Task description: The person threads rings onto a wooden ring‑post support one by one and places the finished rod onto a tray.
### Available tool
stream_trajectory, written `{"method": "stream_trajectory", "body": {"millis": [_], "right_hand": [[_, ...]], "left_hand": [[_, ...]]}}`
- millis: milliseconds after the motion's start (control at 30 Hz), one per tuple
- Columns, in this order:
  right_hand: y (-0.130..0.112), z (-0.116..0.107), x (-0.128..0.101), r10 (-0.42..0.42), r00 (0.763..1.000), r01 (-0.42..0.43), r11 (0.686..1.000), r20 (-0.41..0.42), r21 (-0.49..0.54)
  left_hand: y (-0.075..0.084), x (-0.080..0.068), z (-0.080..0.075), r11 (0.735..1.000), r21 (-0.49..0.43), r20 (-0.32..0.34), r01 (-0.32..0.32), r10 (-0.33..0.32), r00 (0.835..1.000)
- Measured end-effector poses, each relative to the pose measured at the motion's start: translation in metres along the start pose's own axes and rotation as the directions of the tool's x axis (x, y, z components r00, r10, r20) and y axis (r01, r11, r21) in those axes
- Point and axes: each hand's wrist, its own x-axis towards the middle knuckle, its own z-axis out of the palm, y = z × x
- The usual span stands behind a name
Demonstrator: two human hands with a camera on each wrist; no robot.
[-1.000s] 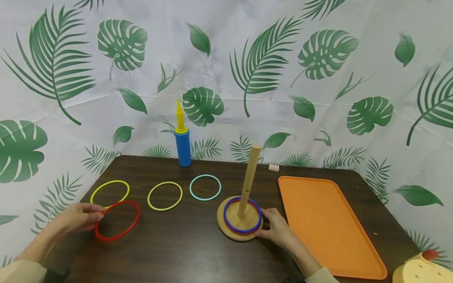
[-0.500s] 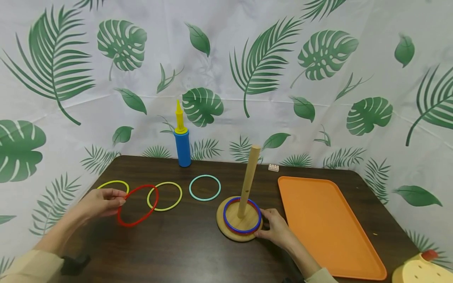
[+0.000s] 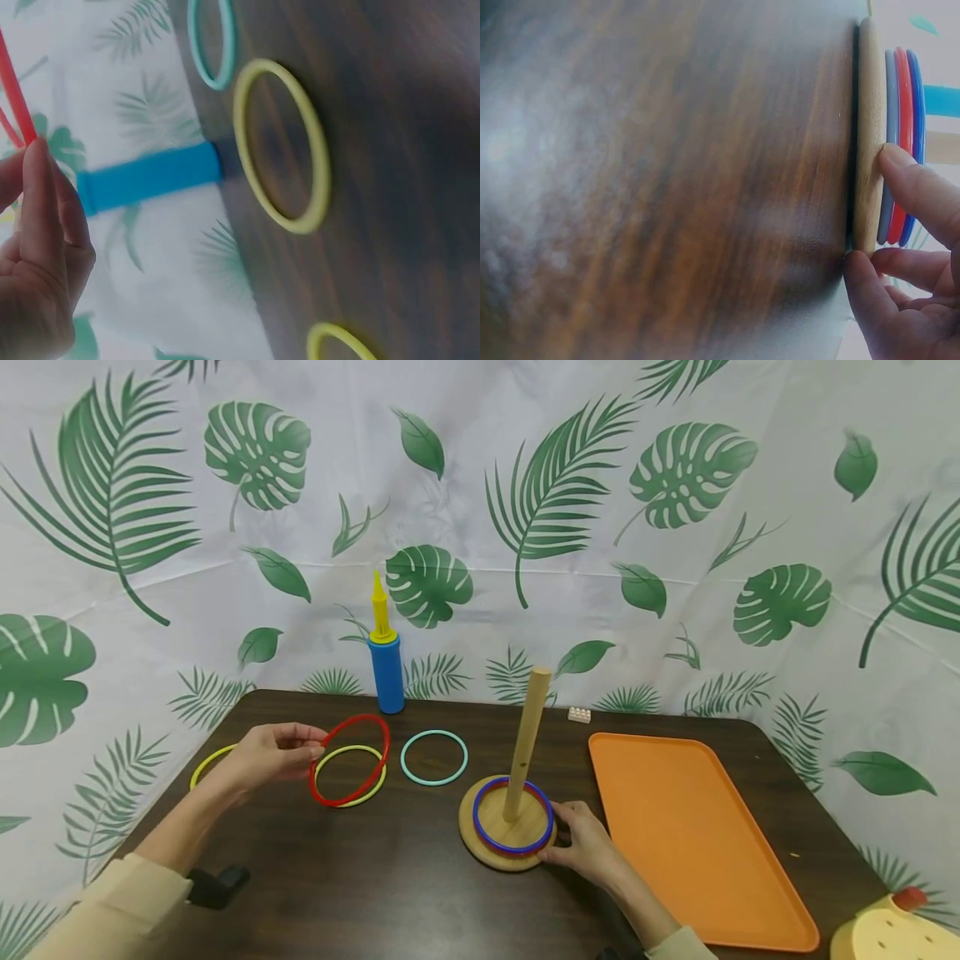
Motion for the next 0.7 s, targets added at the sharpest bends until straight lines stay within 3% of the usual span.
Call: {"method": "stream_trajectory", "body": {"millis": [267, 700], "right_hand": [[-0.002, -0.001, -0.001, 0.010, 1.000, -0.010, 1.000, -0.011, -0.014], [-0.003, -0.002, -0.002, 0.008, 1.000, -0.008, 1.000, -0.011, -0.014]], "left_hand": [[0.037, 0.014, 0.023, 0.999, -0.026, -0.022, -0.033, 0.033, 0.999], [0.090, 0.039, 0.065, 0.988, -0.134, -0.002, -0.081, 0.082, 0.997]]}}
